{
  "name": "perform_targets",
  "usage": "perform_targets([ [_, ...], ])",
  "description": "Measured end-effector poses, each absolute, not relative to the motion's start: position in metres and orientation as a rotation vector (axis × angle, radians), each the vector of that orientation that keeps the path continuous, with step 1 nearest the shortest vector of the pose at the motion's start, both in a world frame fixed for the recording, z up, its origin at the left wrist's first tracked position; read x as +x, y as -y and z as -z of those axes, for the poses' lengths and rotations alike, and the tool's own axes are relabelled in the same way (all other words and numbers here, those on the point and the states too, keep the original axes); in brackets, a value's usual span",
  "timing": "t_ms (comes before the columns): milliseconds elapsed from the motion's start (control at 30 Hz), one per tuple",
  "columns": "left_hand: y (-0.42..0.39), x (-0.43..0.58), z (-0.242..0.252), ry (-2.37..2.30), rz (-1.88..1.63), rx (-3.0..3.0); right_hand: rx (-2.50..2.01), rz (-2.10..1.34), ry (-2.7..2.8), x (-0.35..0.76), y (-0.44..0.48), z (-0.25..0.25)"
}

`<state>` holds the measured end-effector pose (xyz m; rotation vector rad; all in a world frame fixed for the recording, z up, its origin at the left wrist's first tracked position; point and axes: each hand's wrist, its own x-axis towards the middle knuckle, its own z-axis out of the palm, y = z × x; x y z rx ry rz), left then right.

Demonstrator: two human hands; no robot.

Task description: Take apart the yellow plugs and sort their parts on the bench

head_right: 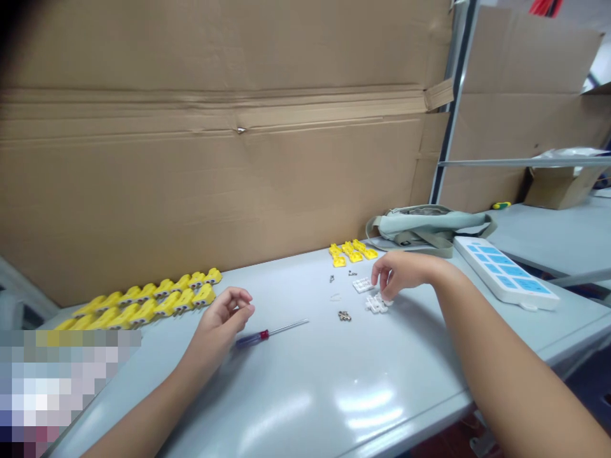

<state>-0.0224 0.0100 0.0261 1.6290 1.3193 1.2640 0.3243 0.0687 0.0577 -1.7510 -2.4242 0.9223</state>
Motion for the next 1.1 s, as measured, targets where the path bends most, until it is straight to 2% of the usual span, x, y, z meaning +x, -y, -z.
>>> perform_targets([
  [133,-0.023,-0.043,-0.032,-1.631,-1.186,1.942,-1.583,-0.653,2.346,0.296,-0.058,-0.067],
  [267,-0.043,-0.079,-0.031,-2.153,-0.773,2.217,-1.197,-0.541,2.461,0.231,-0.031,-0.066],
  [367,-0.051,-0.101,-0.025,-2.311,-0.664,2.119,-0.857,-0.361,2.640,0.177,-0.012,-0.048],
  [467,-0.051,-0.109,-0.024,-2.354,-0.595,2.120,-0.776,0.012,2.625,0.136,-0.005,-0.022],
  [533,-0.049,-0.109,-0.026,-2.330,-0.584,2.161,-0.765,0.109,2.559,0.119,-0.007,-0.009],
  [633,-0.046,-0.106,-0.031,-2.222,-0.604,2.222,-0.725,0.021,2.491,0.111,-0.011,-0.008],
  [900,-0.043,-0.085,-0.025,-1.754,-0.699,2.248,-0.596,-0.623,1.894,0.151,-0.031,-0.050],
  [1000,-0.030,-0.057,-0.021,-1.570,-0.722,2.120,-0.529,-0.739,1.680,0.156,-0.039,-0.047],
  [1100,-0.012,-0.029,-0.021,-1.359,-0.642,2.001,-0.515,-0.760,1.692,0.155,-0.039,-0.043],
])
